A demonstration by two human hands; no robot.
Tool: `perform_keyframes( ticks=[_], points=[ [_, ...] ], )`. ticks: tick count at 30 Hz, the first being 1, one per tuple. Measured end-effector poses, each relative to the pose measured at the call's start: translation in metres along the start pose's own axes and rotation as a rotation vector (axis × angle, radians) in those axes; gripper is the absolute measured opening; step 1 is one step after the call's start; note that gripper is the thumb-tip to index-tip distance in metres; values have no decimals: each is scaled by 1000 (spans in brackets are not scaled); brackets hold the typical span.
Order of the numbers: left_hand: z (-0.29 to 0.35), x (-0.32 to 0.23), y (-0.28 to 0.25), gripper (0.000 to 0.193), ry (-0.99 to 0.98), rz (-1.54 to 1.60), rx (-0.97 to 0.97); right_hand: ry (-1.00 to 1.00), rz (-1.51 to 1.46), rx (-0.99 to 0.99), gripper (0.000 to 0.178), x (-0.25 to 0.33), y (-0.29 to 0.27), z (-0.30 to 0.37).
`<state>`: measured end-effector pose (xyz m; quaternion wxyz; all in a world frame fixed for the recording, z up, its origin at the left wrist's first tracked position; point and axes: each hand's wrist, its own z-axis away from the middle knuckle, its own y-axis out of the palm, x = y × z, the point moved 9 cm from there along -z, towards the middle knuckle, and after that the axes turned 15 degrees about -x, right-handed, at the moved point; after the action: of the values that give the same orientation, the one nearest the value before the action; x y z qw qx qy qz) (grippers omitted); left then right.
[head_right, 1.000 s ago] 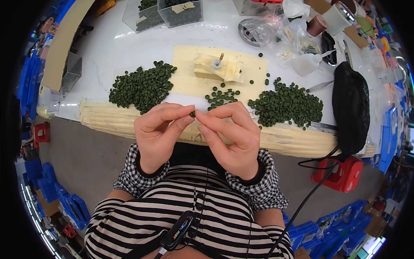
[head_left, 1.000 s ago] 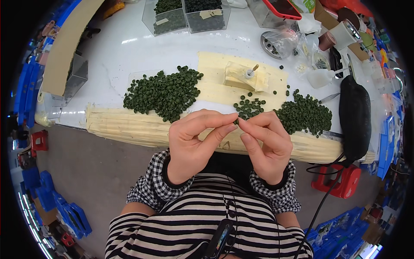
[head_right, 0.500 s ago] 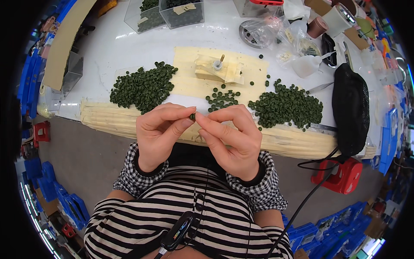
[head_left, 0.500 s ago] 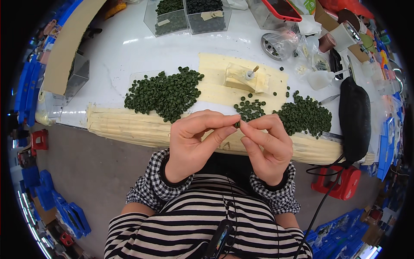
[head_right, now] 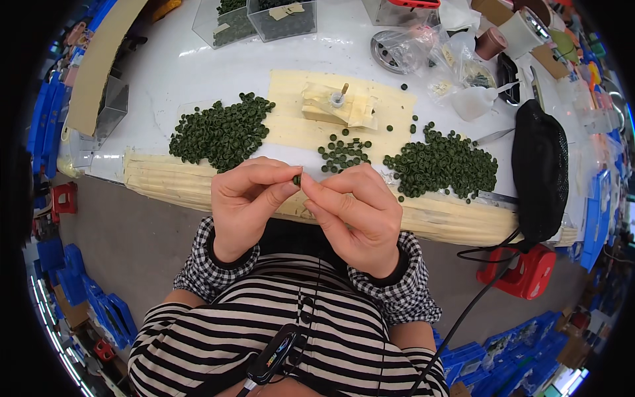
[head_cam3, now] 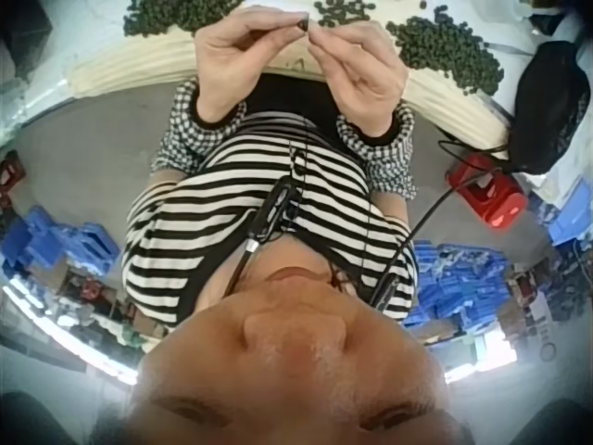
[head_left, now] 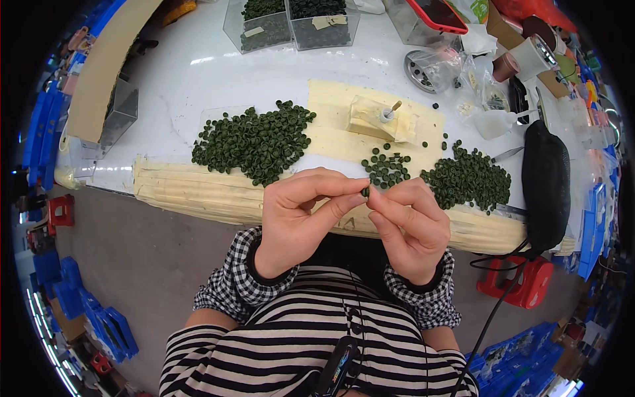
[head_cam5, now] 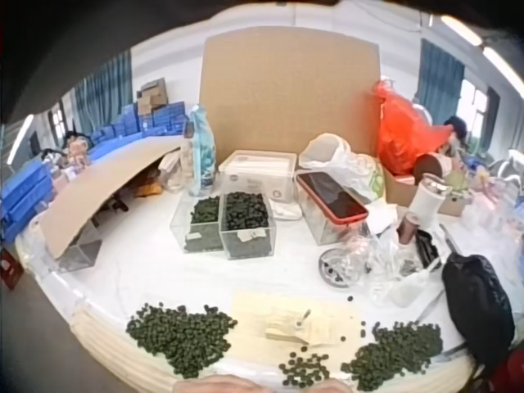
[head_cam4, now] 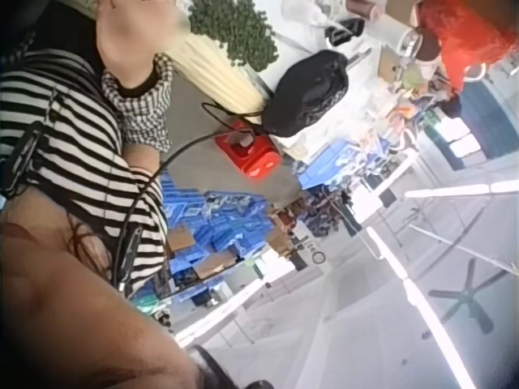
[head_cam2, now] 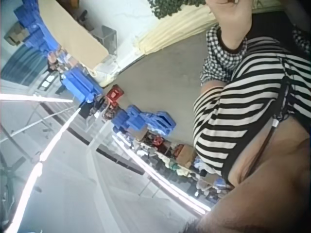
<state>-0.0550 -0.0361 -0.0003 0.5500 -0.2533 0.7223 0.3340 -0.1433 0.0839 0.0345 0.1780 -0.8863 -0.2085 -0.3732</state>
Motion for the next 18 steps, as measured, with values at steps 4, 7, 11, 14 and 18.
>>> perform_keyframes(
  ticks=[4,7,11,14,18],
  points=[
    [1,2,0,20,-20,26,2,-40,24,8,35,2,0,0],
    [1,3,0,20,-40,51,-16,-19,19,17,35,2,0,-2],
    [0,2,-1,21,-34,35,-17,45,10,8,35,-1,0,0],
    [0,0,-2,21,-16,36,-26,7,28,27,36,2,3,0],
    [0,-1,-2,21,-6,26,-30,-21,45,28,36,6,4,0]
  ],
)
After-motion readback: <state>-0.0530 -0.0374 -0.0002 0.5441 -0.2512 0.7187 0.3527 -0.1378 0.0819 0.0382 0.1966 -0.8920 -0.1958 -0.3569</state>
